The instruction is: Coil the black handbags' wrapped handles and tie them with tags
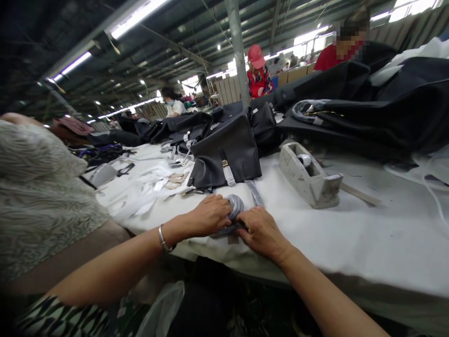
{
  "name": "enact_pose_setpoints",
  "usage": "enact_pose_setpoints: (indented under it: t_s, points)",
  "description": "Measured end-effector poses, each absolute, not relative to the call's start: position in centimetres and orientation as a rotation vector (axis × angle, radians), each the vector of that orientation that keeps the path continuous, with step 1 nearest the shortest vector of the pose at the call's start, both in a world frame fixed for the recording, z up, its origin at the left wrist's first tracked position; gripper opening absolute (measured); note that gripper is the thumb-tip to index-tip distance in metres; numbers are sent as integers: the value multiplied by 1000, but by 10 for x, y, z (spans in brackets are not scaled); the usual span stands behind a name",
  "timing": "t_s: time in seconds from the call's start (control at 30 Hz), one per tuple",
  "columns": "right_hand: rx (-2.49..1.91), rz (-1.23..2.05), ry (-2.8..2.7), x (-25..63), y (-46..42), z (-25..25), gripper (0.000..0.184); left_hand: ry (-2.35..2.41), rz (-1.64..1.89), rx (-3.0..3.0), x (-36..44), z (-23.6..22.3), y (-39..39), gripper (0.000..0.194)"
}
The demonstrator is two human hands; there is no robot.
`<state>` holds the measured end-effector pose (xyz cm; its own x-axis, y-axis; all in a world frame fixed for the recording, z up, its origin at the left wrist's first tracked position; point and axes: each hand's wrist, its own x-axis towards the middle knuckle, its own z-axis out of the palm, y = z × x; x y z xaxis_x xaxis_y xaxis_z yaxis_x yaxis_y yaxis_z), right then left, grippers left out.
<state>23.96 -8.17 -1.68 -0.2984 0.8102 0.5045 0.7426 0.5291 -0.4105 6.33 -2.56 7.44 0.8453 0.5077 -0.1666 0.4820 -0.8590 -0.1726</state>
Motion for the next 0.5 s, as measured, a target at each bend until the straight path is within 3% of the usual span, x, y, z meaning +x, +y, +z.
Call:
enact_pose_setpoints:
  t_s: [0.27,0.5]
  points:
    - [-1265,134,-2125,239,-84,-11,10,-983,194,-2902,50,94,-7,18]
    - [-1206,93,-2178,240,-82,-14,5,-845,228,-3027,54,102,-6,20]
